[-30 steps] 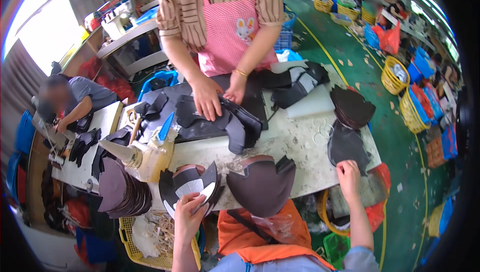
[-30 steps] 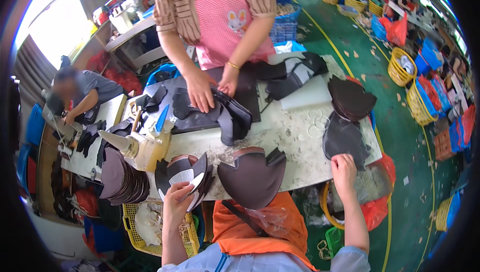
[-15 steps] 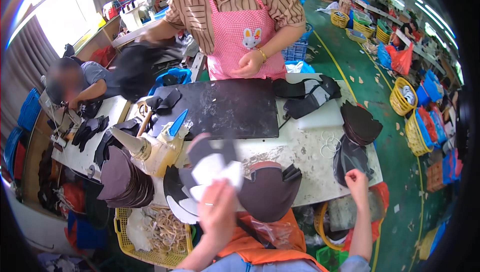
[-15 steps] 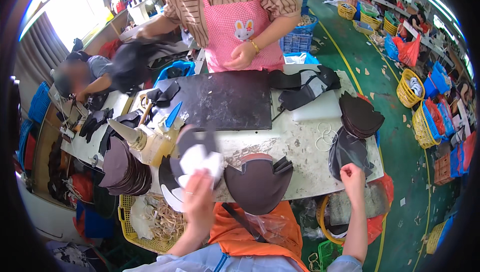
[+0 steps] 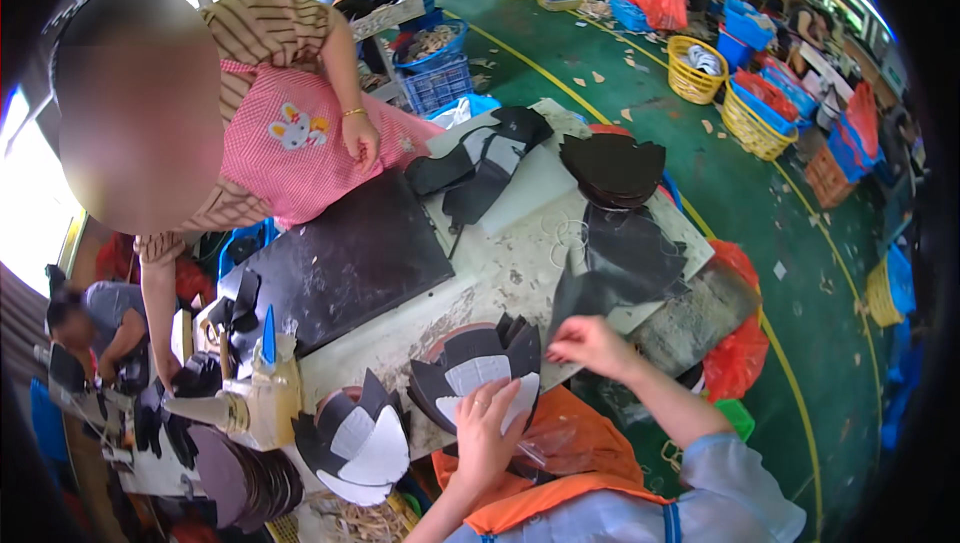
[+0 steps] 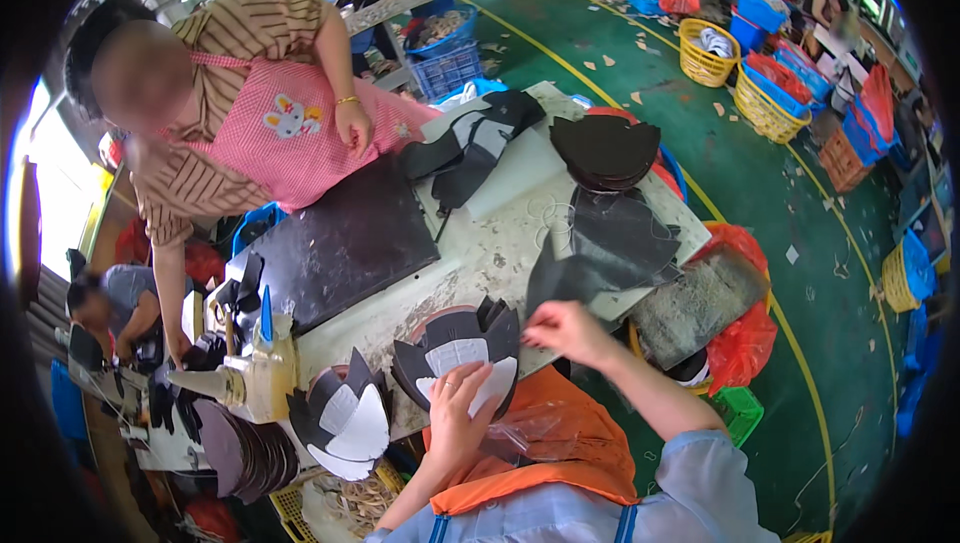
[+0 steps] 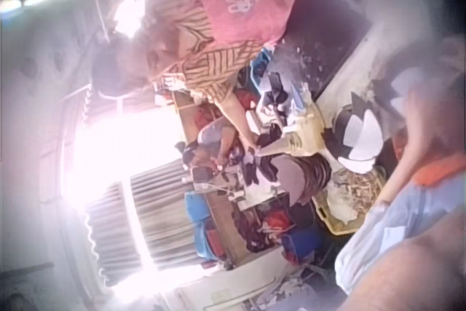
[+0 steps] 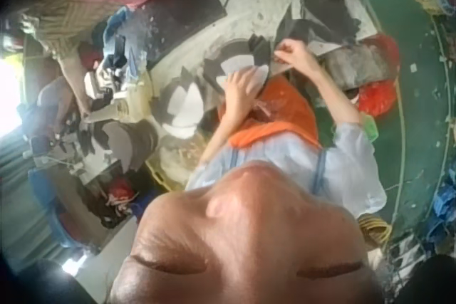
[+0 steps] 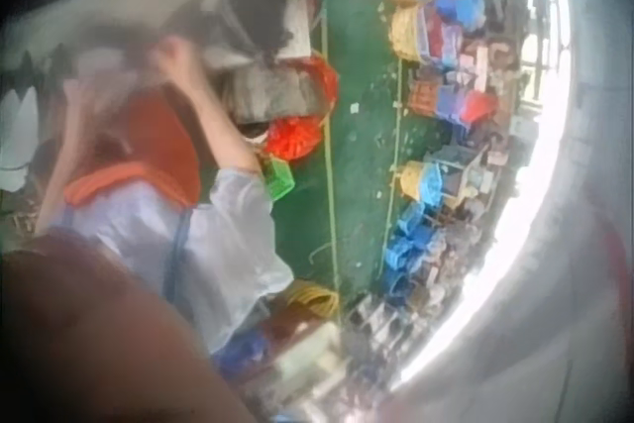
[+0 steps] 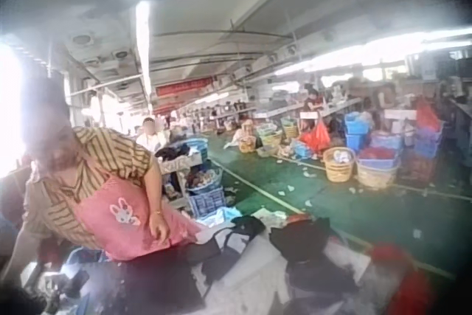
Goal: Manually aligning and stacking leather shoe upper components at a manufacturing workstation.
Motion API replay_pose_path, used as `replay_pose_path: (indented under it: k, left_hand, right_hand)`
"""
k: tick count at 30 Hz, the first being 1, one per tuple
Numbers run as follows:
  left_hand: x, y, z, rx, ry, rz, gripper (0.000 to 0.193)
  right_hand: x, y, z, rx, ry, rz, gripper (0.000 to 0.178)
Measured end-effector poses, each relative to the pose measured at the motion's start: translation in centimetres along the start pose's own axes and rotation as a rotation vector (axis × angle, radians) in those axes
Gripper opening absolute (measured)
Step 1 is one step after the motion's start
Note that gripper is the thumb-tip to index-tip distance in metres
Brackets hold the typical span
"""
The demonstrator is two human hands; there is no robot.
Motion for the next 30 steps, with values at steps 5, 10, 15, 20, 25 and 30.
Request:
replay_pose_path:
  k: [5,10,15,20,25,30]
  left_hand:
    - [-0.6,1.1,2.8,0.133,-0.117,-0.195,0.032]
    - [-3.6,0.1,3.4,0.235,-0.215,-0.169,0.016]
    - [-8.9,4.3,2.2,0.176,-0.795,-1.254,0.019]
    - [-6.5,2.4,2.9,0.315,-0.599,-0.749,0.021]
    - [-7.7,2.4,3.4,0.341,-0.674,-1.029,0.015]
    - [-7.2,3.8,3.9,0.258,-0.608,-1.123,0.013]
  right_hand:
    - [-5.7,5.1,-1.4,-0.005,-0.311,-0.238,0.014]
    - [-8.7,5.7,-1.8,0.0,-0.417,-0.365,0.016]
    - [-5.0,5.8,-0.1,-0.153,-0.065,0.175,0.014]
    - [-6.9,6.8,-0.5,0.005,-0.318,-0.065,0.015]
    - [-7.9,6.1,-0.7,0.083,-0.388,-0.036,0.014]
    - [-7.7,6.6,-0.9,0.031,-0.329,-0.023,0.015]
Point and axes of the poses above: each hand's wrist, its own z-axis towards the middle knuckle, its own y-axis out of the palm, x = y × z, the point moved 10 cm from there along z, towards the middle knuckle, and after that the axes turned 7 degrees about x, right-handed, at the moved point
